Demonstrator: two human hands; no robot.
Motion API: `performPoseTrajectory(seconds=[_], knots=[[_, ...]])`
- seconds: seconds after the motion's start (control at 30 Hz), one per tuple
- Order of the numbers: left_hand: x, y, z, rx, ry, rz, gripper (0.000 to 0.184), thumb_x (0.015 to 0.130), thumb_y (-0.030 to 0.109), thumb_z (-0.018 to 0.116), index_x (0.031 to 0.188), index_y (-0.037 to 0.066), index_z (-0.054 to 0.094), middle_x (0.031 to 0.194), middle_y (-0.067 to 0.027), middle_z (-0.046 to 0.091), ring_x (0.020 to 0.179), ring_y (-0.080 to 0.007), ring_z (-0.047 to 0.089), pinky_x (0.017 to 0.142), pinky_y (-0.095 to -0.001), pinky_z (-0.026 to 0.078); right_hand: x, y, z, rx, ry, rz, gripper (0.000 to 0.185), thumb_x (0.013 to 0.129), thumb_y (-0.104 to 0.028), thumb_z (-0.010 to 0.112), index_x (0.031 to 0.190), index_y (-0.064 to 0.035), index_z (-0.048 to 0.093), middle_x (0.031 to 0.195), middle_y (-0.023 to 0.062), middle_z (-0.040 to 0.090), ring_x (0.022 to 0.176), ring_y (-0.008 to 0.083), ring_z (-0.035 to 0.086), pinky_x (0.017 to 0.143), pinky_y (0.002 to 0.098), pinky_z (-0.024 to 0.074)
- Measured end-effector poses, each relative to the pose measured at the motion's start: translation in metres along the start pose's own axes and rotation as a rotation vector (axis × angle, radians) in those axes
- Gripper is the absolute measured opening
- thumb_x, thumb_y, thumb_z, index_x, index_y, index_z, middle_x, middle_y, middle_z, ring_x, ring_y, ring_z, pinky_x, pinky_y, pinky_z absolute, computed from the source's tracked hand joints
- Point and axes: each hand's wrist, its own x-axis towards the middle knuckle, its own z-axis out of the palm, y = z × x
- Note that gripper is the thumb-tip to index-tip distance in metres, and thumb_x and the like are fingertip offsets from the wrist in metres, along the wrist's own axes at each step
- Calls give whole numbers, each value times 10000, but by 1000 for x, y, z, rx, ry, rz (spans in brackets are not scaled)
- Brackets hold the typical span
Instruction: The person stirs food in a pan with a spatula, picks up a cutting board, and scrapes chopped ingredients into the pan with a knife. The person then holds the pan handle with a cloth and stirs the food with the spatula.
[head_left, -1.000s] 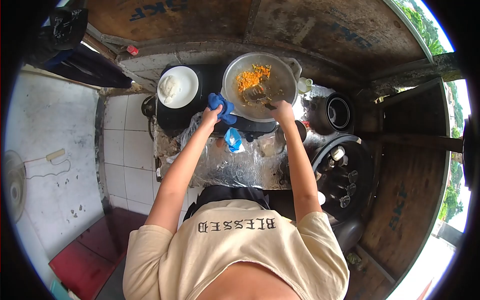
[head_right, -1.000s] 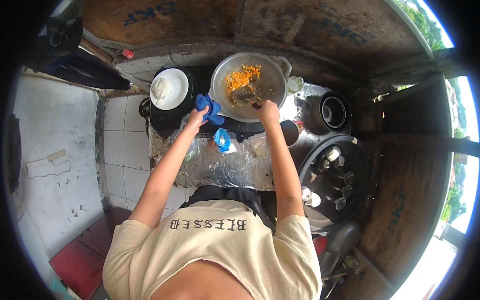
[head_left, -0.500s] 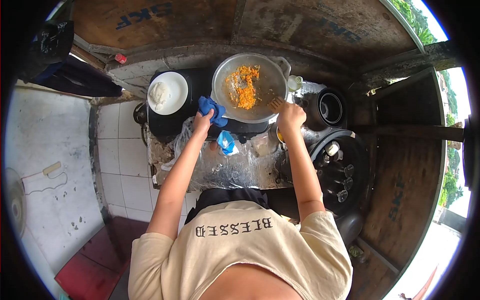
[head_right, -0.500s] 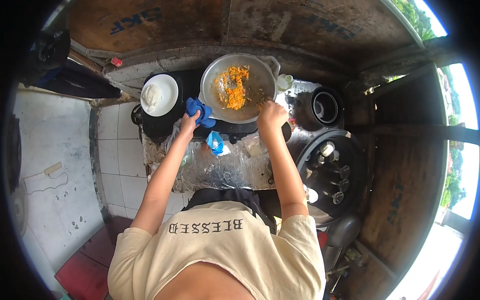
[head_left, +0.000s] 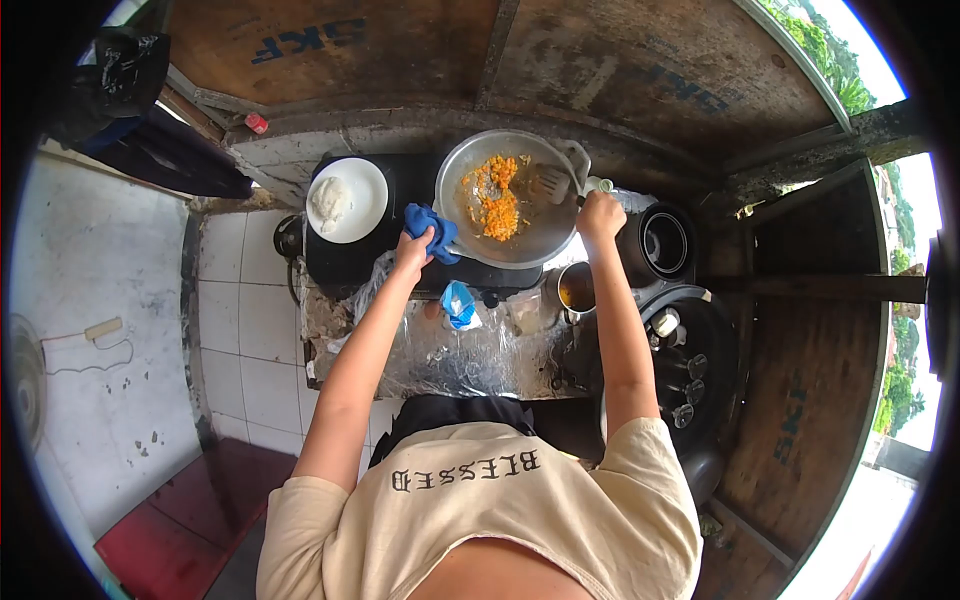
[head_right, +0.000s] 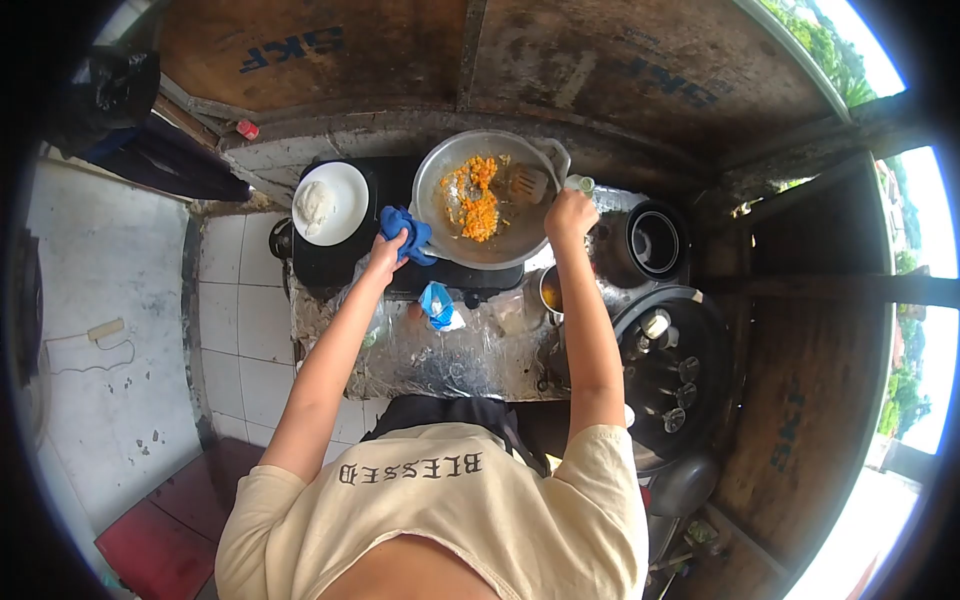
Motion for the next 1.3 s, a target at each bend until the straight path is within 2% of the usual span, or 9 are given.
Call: performPoseTrajectory(seconds=[0.17,0.33,0.47,0.57,0.7,1.0,1.1,1.2,1.3], knots=[[4,3,-2,36,-73,-39,433,806,325,607,1165,203,397,1144,-12,477,1019,-179,472,770,-404,423,37,-10,10,-92,-104,-120,179,757,-130,496,814,-120,665,822,117,644,805,292,628,689,375,496],[-21,3,-16,-14,-136,-126,428,830,291,587,1187,216,363,1147,-9,465,1030,-176,472,754,-385,457,71,-18,-23,-165,-80,8,190,771,-156,503,822,-177,684,862,56,657,838,224,631,685,328,430],[-20,-10,-10,-50,-263,-133,441,833,273,585,1200,197,353,1156,-9,462,1042,-182,473,768,-395,458,87,-44,10,-195,-42,-260,228,782,-146,484,837,-251,679,875,28,649,899,198,593,791,342,353],[-16,-16,3,-69,-132,-55,453,821,275,596,1179,157,344,1136,-35,471,994,-196,501,739,-391,478,89,-49,9,-122,-108,-536,221,789,-183,488,850,-276,679,843,8,647,896,175,583,795,345,334],[-10,-13,3,-28,-112,-66,430,816,260,601,1156,148,363,1121,-35,480,984,-192,506,731,-385,469,99,-51,-11,-264,-76,-427,296,775,-155,503,908,-367,660,920,2,627,932,184,557,821,381,334],[12,-25,2,3,-95,-75,413,791,275,630,1118,148,412,1088,-40,507,978,-199,505,736,-385,454,47,-38,-6,-286,12,-648,299,762,-118,477,864,-311,682,830,-3,621,959,175,501,808,368,319],[18,-27,2,13,-102,-51,400,789,300,629,1105,154,432,1078,-34,516,965,-194,507,740,-380,445,16,-12,-42,-253,27,-535,308,748,-113,484,878,-312,680,885,25,596,947,195,490,790,368,327],[14,-27,5,-5,-81,-26,382,801,317,612,1106,160,443,1081,-30,524,971,-189,508,772,-386,427,-37,3,-59,-217,-25,-305,316,735,-131,506,985,-263,646,968,115,550,971,290,484,736,387,428],[16,-28,8,13,-31,-40,396,798,316,615,1112,151,439,1095,-46,519,988,-199,504,780,-395,422,-101,-5,-50,-141,-150,-140,308,749,-140,491,1008,-238,624,988,173,530,836,352,572,699,411,477]])
